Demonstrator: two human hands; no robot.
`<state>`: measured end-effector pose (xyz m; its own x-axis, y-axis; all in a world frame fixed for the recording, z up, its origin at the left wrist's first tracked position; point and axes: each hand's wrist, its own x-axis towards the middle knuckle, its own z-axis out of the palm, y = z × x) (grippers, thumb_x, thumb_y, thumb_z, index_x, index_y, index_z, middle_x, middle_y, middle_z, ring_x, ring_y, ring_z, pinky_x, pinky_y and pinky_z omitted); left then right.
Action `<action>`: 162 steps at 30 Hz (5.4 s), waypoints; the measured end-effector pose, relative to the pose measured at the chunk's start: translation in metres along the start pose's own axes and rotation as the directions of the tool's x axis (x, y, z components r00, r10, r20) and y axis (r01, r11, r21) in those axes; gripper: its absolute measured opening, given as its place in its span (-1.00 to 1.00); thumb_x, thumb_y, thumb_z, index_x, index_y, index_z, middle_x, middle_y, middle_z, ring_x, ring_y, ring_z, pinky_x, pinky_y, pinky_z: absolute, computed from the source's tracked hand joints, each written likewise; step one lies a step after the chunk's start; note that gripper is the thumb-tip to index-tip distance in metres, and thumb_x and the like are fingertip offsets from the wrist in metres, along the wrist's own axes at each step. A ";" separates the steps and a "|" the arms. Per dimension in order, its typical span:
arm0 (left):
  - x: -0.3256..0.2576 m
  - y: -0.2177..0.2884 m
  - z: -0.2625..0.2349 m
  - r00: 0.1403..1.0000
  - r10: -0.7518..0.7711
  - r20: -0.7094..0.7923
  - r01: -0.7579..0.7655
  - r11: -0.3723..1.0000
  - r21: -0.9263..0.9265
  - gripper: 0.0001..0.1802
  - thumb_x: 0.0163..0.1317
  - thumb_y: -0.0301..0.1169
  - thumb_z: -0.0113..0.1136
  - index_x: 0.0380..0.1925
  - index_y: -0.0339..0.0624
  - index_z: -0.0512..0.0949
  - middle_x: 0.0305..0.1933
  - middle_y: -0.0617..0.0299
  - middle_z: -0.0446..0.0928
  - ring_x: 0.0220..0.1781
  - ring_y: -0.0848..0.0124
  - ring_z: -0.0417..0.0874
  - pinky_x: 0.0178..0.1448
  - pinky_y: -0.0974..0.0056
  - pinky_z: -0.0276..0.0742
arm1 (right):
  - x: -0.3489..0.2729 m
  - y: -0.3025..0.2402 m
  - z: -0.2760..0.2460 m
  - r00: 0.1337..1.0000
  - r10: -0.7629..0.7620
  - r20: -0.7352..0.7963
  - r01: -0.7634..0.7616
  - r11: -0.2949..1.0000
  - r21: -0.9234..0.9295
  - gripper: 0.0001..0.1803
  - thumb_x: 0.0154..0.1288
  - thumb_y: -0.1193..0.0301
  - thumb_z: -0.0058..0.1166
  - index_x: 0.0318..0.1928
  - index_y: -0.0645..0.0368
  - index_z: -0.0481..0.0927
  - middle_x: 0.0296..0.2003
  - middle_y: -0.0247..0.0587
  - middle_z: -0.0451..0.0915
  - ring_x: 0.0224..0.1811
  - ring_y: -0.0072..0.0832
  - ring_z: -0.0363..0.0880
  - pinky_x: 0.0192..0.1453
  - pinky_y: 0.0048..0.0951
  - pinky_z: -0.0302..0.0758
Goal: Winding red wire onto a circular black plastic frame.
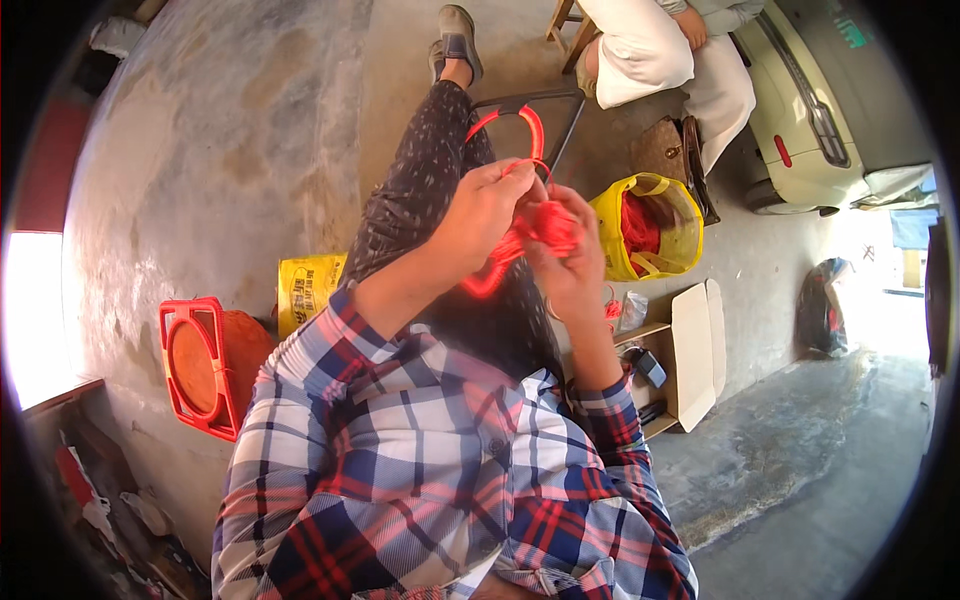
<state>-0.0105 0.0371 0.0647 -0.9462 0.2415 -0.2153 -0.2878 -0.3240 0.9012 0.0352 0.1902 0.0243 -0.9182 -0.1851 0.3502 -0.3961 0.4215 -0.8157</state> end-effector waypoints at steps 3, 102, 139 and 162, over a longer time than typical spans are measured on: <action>0.003 0.004 -0.012 0.982 -0.185 0.035 0.187 0.978 -0.093 -0.78 0.28 -0.30 0.03 -0.44 -0.21 0.49 -0.55 0.31 0.42 -0.69 0.65 0.19 -0.62 0.49 0.04 | -0.013 0.015 -0.024 0.931 0.329 -0.156 -0.192 0.807 0.559 -0.62 0.12 0.37 0.19 -0.03 0.19 0.49 0.23 -0.07 0.35 0.25 -0.25 0.34 0.28 -0.22 0.32; 0.030 -0.076 -0.047 0.918 -0.354 0.177 0.353 0.935 0.037 -0.78 0.03 -0.50 -0.02 -0.27 -0.24 0.45 -0.47 0.34 0.40 -0.47 0.55 0.32 -0.29 0.45 0.26 | -0.039 0.041 -0.035 0.835 0.550 0.034 -0.343 0.470 0.813 -0.58 0.28 0.29 0.00 0.07 0.30 0.48 -0.24 -0.15 0.54 -0.36 -0.52 0.51 -0.18 -0.54 0.48; -0.014 -0.076 -0.046 0.981 0.123 -0.151 0.025 0.690 0.723 -0.74 0.31 -0.29 0.07 -0.25 -0.31 0.44 -0.34 0.10 0.56 -0.36 0.45 0.57 -0.31 0.29 0.48 | 0.003 0.031 0.024 0.929 0.243 0.277 -0.089 0.877 -0.472 -0.77 0.00 0.33 0.12 -0.31 0.17 0.61 -0.36 0.00 0.58 -0.27 0.02 0.59 -0.19 -0.07 0.52; 0.024 -0.049 -0.051 0.984 -0.177 0.007 0.167 0.940 0.298 -0.70 0.09 -0.48 0.16 -0.14 -0.27 0.47 -0.23 0.27 0.47 -0.15 0.48 0.50 0.04 0.37 0.41 | -0.038 0.033 -0.143 0.891 0.395 -0.221 0.185 0.127 0.974 -0.87 0.31 0.38 -0.09 -0.23 0.17 0.42 -0.46 -0.36 0.33 -0.42 -0.57 0.28 -0.24 -0.45 0.32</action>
<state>-0.0265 0.0115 -0.0035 -0.8794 0.3012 -0.3687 -0.3842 0.0082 0.9232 0.0563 0.3382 0.0505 -0.9759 0.1981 0.0914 -0.2173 -0.8457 -0.4874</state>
